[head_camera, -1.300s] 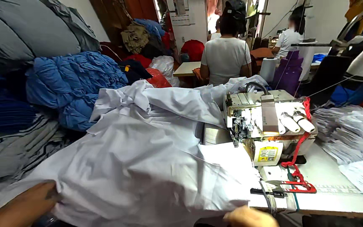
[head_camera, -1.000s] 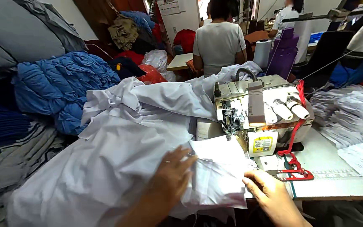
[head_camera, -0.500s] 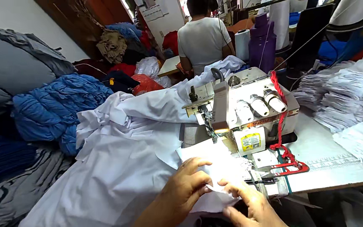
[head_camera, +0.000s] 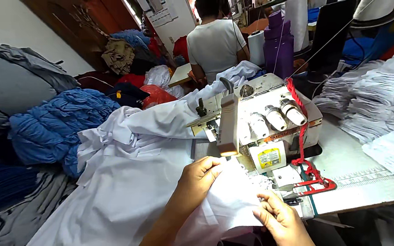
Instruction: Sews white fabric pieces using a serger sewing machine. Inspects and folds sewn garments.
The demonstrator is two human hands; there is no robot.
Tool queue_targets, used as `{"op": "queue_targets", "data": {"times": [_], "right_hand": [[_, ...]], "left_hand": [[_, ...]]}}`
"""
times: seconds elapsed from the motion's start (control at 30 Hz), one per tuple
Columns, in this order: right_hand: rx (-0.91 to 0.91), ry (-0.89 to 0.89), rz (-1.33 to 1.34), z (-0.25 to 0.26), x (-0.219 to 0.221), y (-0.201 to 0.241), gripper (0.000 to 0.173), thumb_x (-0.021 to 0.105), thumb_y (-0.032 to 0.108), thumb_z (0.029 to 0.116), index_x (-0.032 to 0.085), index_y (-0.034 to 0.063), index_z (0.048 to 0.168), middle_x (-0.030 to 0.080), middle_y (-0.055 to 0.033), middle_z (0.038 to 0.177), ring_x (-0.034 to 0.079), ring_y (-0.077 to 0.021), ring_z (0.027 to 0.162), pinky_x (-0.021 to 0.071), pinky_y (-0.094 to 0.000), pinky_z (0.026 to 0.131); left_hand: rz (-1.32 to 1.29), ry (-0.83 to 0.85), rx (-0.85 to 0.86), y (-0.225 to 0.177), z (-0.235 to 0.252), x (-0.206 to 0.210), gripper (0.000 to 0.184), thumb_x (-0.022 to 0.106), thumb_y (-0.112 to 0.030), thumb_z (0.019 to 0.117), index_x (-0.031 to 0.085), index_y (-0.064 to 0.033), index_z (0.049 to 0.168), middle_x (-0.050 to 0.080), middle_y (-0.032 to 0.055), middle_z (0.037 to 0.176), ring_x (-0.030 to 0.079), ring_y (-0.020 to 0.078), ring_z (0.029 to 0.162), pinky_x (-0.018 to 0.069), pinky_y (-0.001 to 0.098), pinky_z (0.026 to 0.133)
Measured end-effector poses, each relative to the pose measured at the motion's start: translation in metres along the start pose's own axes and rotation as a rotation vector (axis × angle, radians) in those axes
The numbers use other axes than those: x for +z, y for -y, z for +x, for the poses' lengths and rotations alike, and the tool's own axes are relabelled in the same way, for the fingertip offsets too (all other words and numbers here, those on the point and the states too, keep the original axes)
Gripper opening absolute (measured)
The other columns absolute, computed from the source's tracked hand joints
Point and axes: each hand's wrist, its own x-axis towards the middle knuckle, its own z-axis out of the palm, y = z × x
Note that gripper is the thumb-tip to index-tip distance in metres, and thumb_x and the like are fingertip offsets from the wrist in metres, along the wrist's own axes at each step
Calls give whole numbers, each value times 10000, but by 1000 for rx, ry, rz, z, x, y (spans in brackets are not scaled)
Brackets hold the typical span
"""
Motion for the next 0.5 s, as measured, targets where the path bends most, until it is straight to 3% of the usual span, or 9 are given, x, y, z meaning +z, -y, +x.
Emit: {"op": "queue_targets", "data": {"times": [0.1,0.17,0.4,0.5], "right_hand": [[30,-29,-12,5,4,-5,428,614,79,970,565,-56,1372,675,1,745,630,-59,633,548,-245,622],[48,-22,-12,12,5,-7,447,611,82,963,557,-42,1390,675,5,742,626,-55,624,543,-237,608],[171,136,-48,30,-8,-6,183,628,158,955,700,47,1080,661,49,742,567,20,606,465,-169,575],[183,217,-108,24,-12,1,163,640,166,959,697,23,1011,658,-1,736,583,-28,602,481,-206,571]], "left_hand": [[-80,-12,-83,7,3,6,122,628,-130,955,747,-114,935,706,-82,843,639,-39,753,521,126,698],[-77,-26,-126,10,5,7,110,630,-123,951,737,-117,928,689,-78,796,624,-32,712,509,137,660],[123,-29,-113,13,11,10,124,620,-167,919,731,-125,882,661,-84,769,571,-39,683,458,162,643],[150,-16,-96,11,10,9,121,623,-166,904,729,-129,858,667,-75,778,582,-30,700,467,170,653]]}}
